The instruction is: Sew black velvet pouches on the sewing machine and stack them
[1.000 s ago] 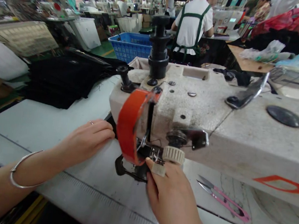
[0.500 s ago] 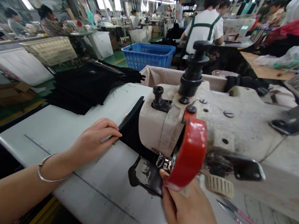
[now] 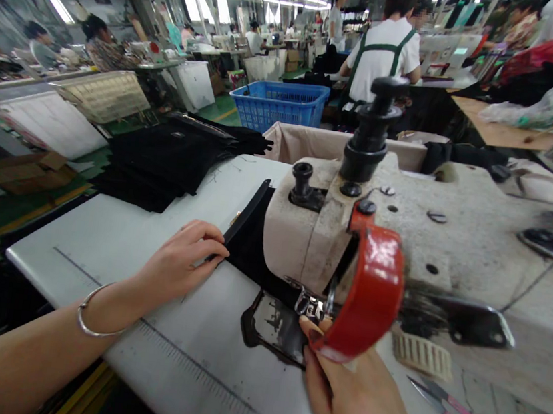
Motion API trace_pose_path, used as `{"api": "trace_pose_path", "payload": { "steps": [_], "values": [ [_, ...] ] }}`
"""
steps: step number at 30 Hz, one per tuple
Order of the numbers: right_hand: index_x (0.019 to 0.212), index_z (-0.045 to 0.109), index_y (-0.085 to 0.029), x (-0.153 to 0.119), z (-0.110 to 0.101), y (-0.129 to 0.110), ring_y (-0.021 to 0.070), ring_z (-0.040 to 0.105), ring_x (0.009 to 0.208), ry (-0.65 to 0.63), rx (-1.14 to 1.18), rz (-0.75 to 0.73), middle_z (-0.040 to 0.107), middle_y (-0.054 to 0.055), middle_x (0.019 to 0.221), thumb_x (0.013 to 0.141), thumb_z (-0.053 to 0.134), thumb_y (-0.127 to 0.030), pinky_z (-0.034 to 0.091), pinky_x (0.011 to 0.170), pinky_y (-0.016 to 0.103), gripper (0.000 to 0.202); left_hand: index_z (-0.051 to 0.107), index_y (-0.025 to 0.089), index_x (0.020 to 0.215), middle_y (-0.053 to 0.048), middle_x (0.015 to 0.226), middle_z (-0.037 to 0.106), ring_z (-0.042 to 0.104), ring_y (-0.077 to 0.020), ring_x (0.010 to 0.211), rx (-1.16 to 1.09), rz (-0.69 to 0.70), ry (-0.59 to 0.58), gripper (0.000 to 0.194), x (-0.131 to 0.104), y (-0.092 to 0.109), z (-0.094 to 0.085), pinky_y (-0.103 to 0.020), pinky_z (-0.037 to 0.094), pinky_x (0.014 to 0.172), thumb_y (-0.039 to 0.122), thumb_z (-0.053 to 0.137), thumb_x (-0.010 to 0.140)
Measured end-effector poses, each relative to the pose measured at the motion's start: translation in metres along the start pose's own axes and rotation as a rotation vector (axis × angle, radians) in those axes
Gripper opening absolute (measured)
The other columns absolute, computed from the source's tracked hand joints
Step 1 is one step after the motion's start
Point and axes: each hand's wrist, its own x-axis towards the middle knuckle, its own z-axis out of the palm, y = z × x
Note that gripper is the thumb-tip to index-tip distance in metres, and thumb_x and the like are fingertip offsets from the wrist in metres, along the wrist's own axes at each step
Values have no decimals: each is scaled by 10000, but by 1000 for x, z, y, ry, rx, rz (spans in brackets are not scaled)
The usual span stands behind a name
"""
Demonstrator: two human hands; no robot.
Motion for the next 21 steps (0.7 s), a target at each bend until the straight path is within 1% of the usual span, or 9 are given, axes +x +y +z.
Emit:
{"api": "trace_pose_path", "payload": {
  "steps": [2, 4, 7, 8, 9, 11, 14, 17, 21],
  "values": [
    [1307, 573, -247, 2, -1, -4, 258, 668, 1004, -16, 29, 34, 623, 107, 1222, 972, 467, -260, 600, 783, 415, 351, 644, 175, 920, -73, 1037, 600, 559, -213, 980, 12, 51, 30, 92, 2, 11, -4, -424, 472, 933, 125, 568, 906],
    [1313, 567, -251, 3, -4, -8, 257, 656, 988, -33, 59, 77, 625, 110, 1170, 974, 463, -247, 584, 802, 430, 354, 637, 169, 980, -83, 1091, 620, 569, -213, 1033, -30, 180, 10, 117, 6, 26, -2, -412, 473, 976, 111, 566, 909],
    [1312, 568, -244, 6, -6, -13, 259, 631, 984, -56, 105, 132, 624, 113, 1102, 974, 450, -214, 561, 819, 445, 359, 591, 142, 1179, -96, 1210, 631, 564, -198, 1156, -103, 436, -161, 268, 15, 47, 14, -346, 468, 1035, 71, 507, 935],
    [1307, 571, -235, 7, -7, -14, 257, 624, 980, -64, 123, 139, 622, 113, 1091, 971, 448, -201, 557, 817, 444, 359, 572, 130, 1219, -100, 1242, 628, 557, -201, 1189, -106, 505, -216, 297, 18, 52, 21, -340, 463, 1050, 68, 496, 939],
    [1300, 576, -226, 7, -7, -15, 256, 618, 973, -69, 138, 143, 620, 114, 1082, 968, 447, -188, 552, 815, 444, 358, 565, 122, 1232, -103, 1260, 628, 557, -207, 1204, -109, 553, -247, 303, 21, 56, 29, -344, 465, 1056, 74, 494, 942],
    [1283, 590, -208, 9, -7, -17, 261, 609, 971, -63, 150, 145, 620, 117, 1061, 960, 447, -168, 545, 816, 455, 355, 575, 120, 1214, -98, 1246, 649, 584, -216, 1182, -128, 594, -260, 278, 26, 59, 44, -359, 479, 1046, 90, 501, 948],
    [1249, 618, -192, 10, -6, -18, 282, 600, 1009, -36, 135, 141, 626, 127, 1035, 957, 457, -165, 538, 833, 480, 335, 578, 115, 1214, -85, 1205, 678, 619, -194, 1142, -180, 588, -238, 270, 27, 54, 57, -334, 486, 1041, 84, 480, 964],
    [1244, 623, -193, 9, -6, -17, 290, 604, 1034, -26, 118, 142, 635, 132, 1037, 959, 459, -173, 541, 845, 483, 329, 570, 114, 1247, -80, 1224, 675, 600, -181, 1192, -181, 600, -246, 304, 27, 48, 62, -319, 463, 1071, 69, 444, 974],
    [1288, 593, -215, 11, -5, -17, 289, 633, 991, -53, 68, 164, 648, 125, 1058, 950, 464, -192, 556, 816, 475, 362, 596, 167, 1218, -62, 1220, 685, 604, -177, 1178, -172, 621, -261, 262, 36, 44, 63, -332, 465, 1064, 138, 475, 988]
  ]
}}
